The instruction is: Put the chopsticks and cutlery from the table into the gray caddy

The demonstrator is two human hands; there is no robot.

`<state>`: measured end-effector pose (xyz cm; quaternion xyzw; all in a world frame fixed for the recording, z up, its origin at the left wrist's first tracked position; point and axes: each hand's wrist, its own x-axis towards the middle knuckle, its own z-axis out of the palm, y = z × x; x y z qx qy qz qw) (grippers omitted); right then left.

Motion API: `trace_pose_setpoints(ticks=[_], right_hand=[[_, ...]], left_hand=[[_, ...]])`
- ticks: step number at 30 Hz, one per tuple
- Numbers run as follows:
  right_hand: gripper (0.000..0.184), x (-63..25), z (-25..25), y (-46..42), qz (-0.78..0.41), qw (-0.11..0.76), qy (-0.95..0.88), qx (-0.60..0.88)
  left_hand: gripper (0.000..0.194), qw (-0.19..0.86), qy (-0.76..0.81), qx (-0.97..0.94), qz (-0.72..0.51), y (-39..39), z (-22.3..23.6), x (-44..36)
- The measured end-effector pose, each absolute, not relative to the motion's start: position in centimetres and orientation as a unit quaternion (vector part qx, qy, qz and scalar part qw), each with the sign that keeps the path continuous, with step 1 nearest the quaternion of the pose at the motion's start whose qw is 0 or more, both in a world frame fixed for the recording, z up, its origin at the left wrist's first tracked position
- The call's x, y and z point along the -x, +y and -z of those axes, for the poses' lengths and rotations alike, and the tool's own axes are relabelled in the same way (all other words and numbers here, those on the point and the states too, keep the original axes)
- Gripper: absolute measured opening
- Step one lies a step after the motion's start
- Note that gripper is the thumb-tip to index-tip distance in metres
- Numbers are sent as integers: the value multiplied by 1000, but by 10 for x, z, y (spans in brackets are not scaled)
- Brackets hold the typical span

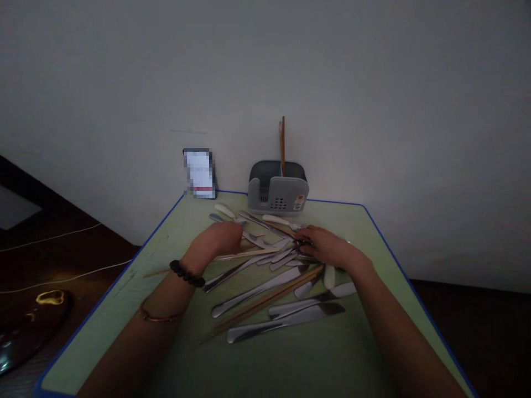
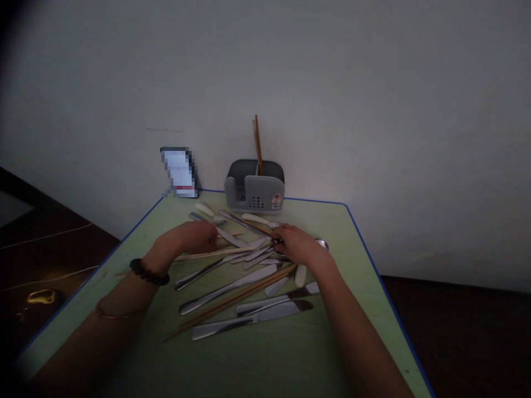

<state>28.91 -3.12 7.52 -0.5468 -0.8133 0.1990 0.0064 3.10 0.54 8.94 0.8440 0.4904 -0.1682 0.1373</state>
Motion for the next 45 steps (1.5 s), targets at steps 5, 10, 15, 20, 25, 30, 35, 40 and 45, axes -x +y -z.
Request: trace_pose_setpoints(ticks=[5,10,15,20,25,30,35,40,45], right_hand=[[31,-287,-77,-32,-205,6,-809,551],[32,-285,-83,-34,-206,8,-812,546],[31,-277,-88,-40,-187,68,-829,523],[25,-259,-94,-45,-215,101,-831,503],[30,-274,-109,-43,-229,98,-837,488],[39,-332,-125,-42,-273,115,-799,523],[46,-359,-134,-47,-262,131,-772,564],[40,-350,-133,-44,-214,173,-764,584],[43,-336,-128,-46,-285,75,-779,553]], left_hand=[[16,156,466,-850,189,5,-97,-28],[19,162,454,-866,129,7,-103,-27],[16,190,401,-893,73,6,-106,-32],[17,217,363,-906,18,-1,-110,-43],[19,244,339,-908,-12,0,-110,-44],[22,279,363,-889,31,11,-110,-20],[24,354,353,-866,22,16,-111,-6],[24,369,339,-865,21,10,-112,-17],[22,317,355,-879,3,7,-114,-30]])
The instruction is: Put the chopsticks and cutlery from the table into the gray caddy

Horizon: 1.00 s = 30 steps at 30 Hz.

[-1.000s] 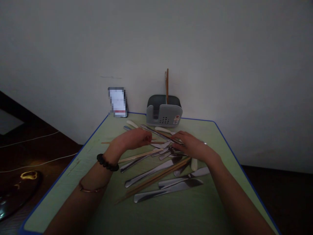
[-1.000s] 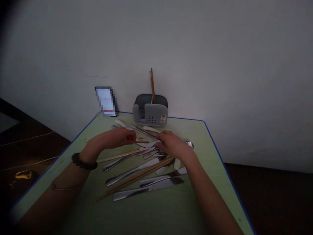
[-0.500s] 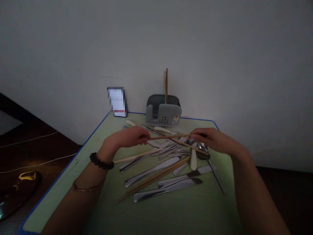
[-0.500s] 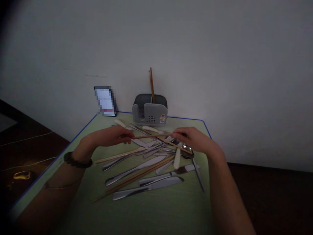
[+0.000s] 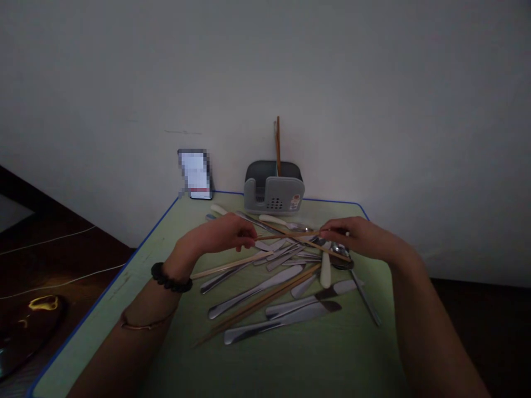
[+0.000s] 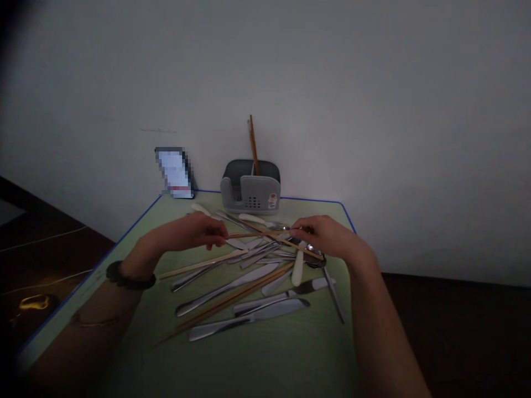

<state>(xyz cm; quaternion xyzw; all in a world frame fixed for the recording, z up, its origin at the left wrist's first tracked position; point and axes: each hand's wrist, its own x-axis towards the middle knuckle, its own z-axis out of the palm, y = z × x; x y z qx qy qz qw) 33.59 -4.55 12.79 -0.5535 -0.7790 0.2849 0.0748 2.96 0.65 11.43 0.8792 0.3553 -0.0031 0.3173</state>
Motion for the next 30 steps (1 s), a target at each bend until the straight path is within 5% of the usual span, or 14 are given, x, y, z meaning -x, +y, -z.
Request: trace_pose_setpoints(ticks=[7,30], right_hand=[[50,-318,-137,-55,-358,39,-776,518],[31,-298,-131,-53,-310,67,-812,490]], left_hand=[[20,243,372,-891,-97,5,-117,-34],[21,253,341,-905,24,-7,-126,-38]])
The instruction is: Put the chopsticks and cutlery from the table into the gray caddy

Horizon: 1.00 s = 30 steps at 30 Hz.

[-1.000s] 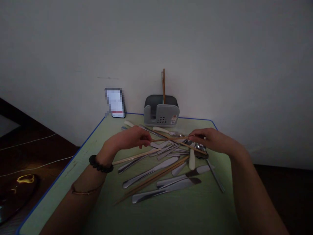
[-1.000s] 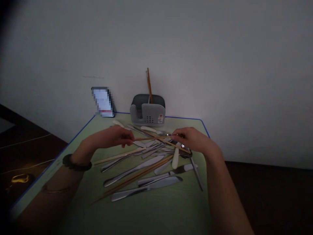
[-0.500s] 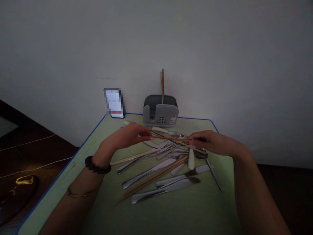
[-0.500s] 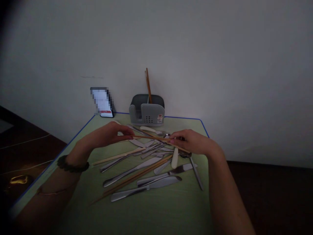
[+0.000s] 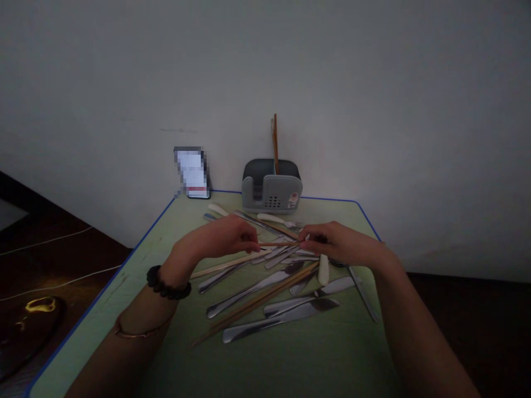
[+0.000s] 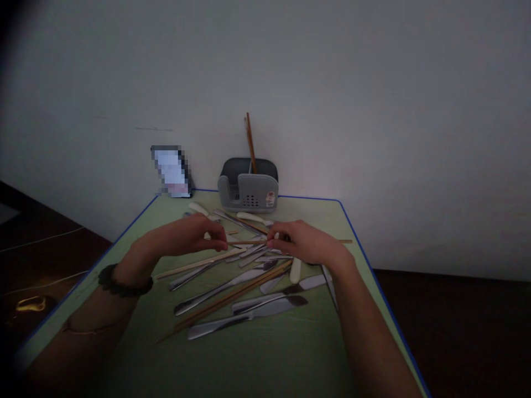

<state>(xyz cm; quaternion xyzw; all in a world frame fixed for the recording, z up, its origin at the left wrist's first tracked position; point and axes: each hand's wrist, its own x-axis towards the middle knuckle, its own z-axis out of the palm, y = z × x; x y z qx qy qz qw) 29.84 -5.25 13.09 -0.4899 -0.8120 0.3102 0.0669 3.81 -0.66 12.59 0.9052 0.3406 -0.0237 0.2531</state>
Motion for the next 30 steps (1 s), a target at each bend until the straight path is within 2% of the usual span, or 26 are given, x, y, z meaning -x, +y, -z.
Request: trace_pose_setpoints(ticks=[3,8,10,16,21,26,30], right_hand=[[27,-296,-124,-51,-322,36,-813,484],[22,-284,-113,-50,-313,-33,-811,493],[24,-283,-112,-49,-306,-35,-815,491],[30,-293,-115,-48,-269,-33,-810,519],[32,-296,-115,-48,-259,-44,-811,523],[28,-296,-115,-48,-266,-53,-808,523],[28,-296,-116,-49,-261,-30,-808,528]], left_hand=[[14,286,347,-889,83,-8,-122,-40],[8,254,391,-872,148,-9,-117,-43],[8,239,404,-870,151,-8,-116,-44],[25,180,452,-857,171,-2,-102,-40],[19,175,456,-846,212,0,-88,-38],[10,168,429,-867,189,-4,-88,-43],[11,186,413,-877,159,-5,-94,-42]])
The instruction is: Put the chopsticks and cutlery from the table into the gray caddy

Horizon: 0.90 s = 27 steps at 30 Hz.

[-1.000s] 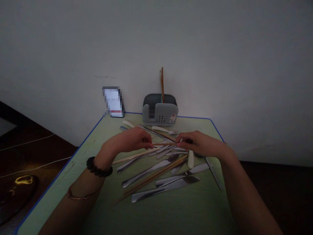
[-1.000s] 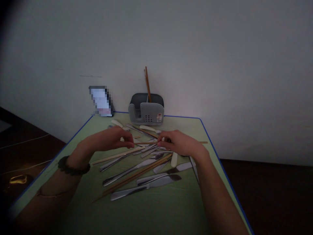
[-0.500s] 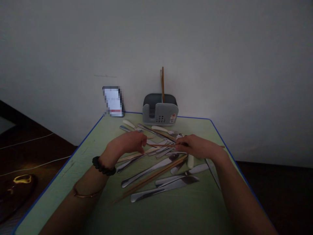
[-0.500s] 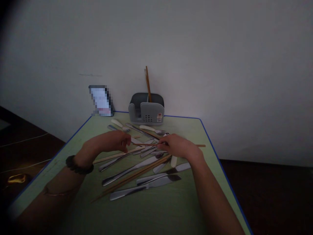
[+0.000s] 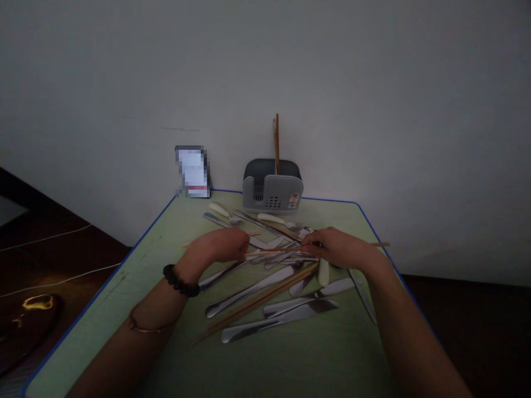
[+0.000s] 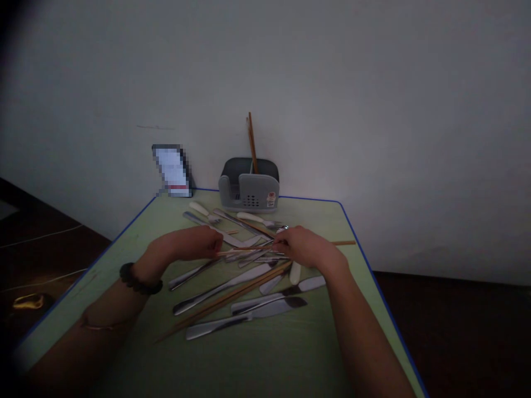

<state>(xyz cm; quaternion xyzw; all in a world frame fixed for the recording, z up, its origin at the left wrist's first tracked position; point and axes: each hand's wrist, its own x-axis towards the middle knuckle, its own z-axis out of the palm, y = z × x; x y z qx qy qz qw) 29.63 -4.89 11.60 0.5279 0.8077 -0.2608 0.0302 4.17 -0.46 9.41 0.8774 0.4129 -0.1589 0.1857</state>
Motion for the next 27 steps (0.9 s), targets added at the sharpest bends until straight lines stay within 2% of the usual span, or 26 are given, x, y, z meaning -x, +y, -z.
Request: trace_pose_setpoints(ticks=[6,13,18,27], right_hand=[[29,-293,-118,-49,255,11,818,-515],[32,-289,-116,-51,290,-11,819,-495],[30,-283,-120,-53,295,-8,826,-479],[33,-295,-127,-51,287,-18,824,-488]], left_hand=[[16,226,352,-903,101,-4,-107,-40],[11,272,318,-906,55,-8,-112,-43],[16,279,331,-901,17,-8,-116,-43],[18,292,328,-897,45,-3,-112,-36]])
